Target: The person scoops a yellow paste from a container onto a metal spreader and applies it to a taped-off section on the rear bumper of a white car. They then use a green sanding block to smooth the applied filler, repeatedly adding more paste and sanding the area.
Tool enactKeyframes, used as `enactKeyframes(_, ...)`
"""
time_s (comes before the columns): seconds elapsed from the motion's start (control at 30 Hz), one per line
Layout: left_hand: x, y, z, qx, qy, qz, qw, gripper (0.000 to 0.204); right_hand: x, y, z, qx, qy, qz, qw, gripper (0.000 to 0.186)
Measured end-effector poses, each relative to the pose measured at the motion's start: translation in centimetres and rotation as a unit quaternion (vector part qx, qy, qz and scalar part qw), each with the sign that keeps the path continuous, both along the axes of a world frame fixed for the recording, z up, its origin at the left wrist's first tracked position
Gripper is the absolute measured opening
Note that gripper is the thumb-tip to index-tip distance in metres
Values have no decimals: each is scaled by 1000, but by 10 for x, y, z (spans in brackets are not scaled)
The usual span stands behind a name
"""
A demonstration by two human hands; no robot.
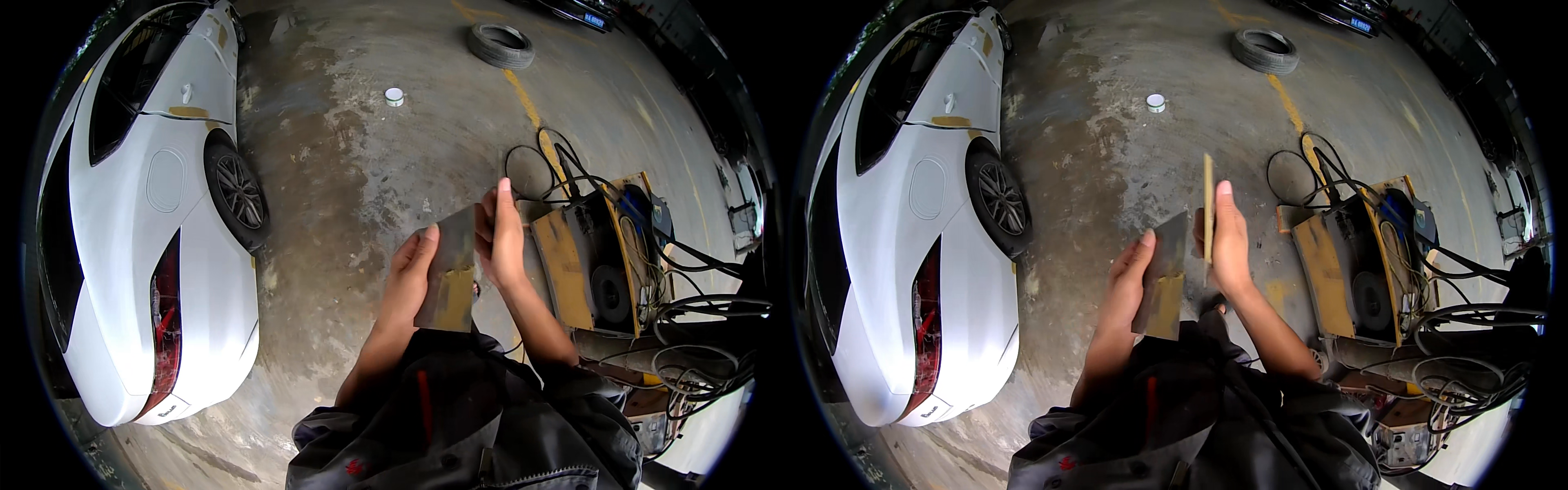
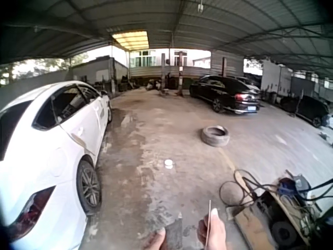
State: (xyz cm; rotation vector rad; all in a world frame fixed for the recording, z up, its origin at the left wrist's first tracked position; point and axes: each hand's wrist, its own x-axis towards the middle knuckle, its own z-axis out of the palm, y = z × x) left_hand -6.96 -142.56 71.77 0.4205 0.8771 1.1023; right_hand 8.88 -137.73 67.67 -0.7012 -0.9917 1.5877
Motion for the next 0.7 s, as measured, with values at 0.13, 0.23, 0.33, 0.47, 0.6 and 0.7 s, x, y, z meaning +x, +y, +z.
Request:
enactKeyframes(0.13,8,5,-24,-21,4,13,1000,32,-41,-45,-12,-71,-173,-73,980,47)
enactKeyframes(0.23,-7,13,-25,-56,-106,1,993,31,-36,-60,-26,-93,-175,-57,978,47)
enactKeyframes(0.33,-27,16,-39,14,-337,-148,930,29,-29,-45,-6,-123,-59,-117,984,37)
enactKeyframes(0.47,-8,5,-59,0,-416,-150,897,25,-21,-28,12,-54,17,-171,984,18)
enactKeyframes(0.6,10,0,-68,-16,-357,-75,931,29,-51,-45,11,25,-49,-208,977,22)
enactKeyframes(0.7,18,-2,-98,170,-420,-73,888,35,-53,-83,16,34,-22,-74,996,26)
